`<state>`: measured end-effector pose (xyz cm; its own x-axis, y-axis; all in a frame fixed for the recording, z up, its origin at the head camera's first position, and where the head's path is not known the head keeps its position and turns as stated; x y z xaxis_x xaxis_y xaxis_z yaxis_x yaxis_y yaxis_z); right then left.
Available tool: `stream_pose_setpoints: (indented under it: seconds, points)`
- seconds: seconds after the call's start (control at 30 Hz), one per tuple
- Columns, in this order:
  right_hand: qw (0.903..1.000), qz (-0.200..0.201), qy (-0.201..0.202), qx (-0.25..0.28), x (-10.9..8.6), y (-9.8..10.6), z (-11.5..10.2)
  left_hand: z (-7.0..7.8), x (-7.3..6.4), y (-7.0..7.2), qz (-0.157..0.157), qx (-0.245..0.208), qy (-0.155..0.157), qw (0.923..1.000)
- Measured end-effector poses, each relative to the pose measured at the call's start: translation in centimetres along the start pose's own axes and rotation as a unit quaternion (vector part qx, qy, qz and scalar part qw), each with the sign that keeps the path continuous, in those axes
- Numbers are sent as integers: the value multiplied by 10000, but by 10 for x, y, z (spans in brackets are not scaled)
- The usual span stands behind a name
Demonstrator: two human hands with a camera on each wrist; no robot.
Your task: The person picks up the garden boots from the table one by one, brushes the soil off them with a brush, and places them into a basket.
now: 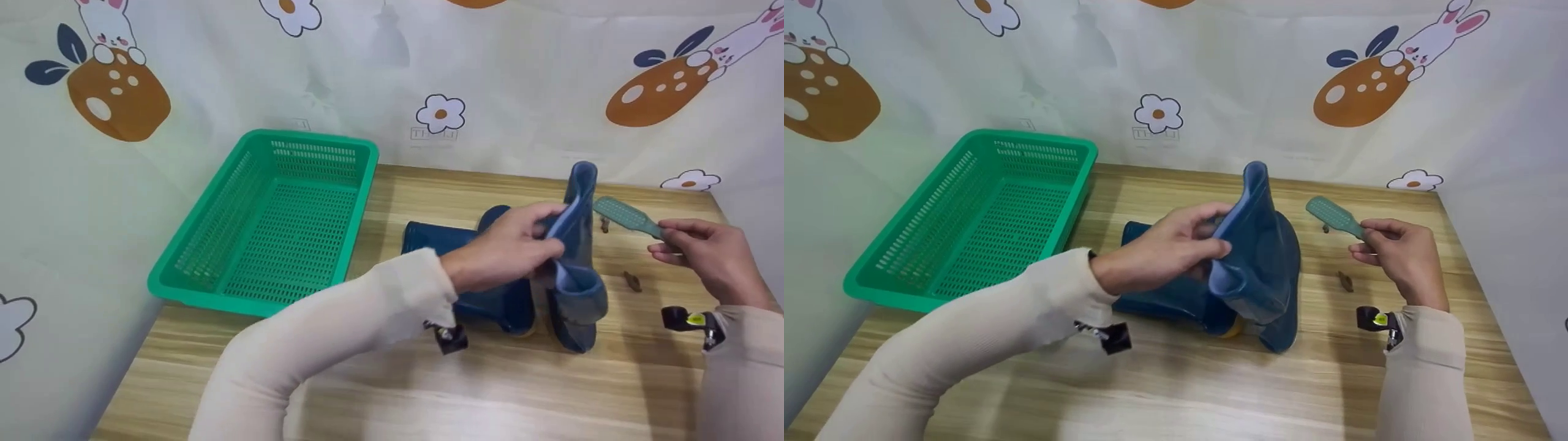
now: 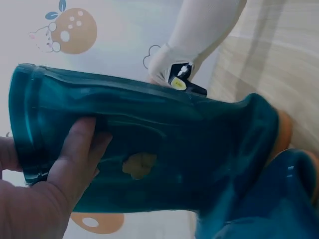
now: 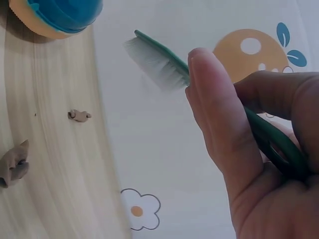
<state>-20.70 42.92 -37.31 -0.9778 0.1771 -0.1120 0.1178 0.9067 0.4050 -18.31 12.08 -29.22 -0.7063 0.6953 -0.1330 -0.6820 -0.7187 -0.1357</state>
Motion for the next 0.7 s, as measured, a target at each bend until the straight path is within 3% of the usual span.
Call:
stream_pose_setpoints:
  seconds: [0.27, 0.43, 0.57, 0.7]
  points:
    - [9964, 388, -371, -658, -5, 5, 0, 20, 22, -12, 50, 492, 529, 9974]
    - [9943, 473, -543, -790, -7, 9, 3, 47, 25, -17, -190, 1029, 518, 9932]
    - [9939, 526, -555, -798, -8, 12, 5, 68, 26, -16, -533, 1735, 487, 9822]
    - [9944, 561, -517, -731, -10, 15, 7, 85, 26, -14, -984, 2512, 395, 9621]
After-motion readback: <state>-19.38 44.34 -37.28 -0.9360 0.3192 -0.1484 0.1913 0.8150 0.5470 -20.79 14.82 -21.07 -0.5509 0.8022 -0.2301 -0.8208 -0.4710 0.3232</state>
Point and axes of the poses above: each hand's wrist, its own x-axis towards the middle knuckle, its own y-axis out of the back of the hand, z = x × y, the point moved 6 cm from there along x, towards the middle knuckle, and after that the axes turned 3 degrees about -z, right-handed, at the moved point
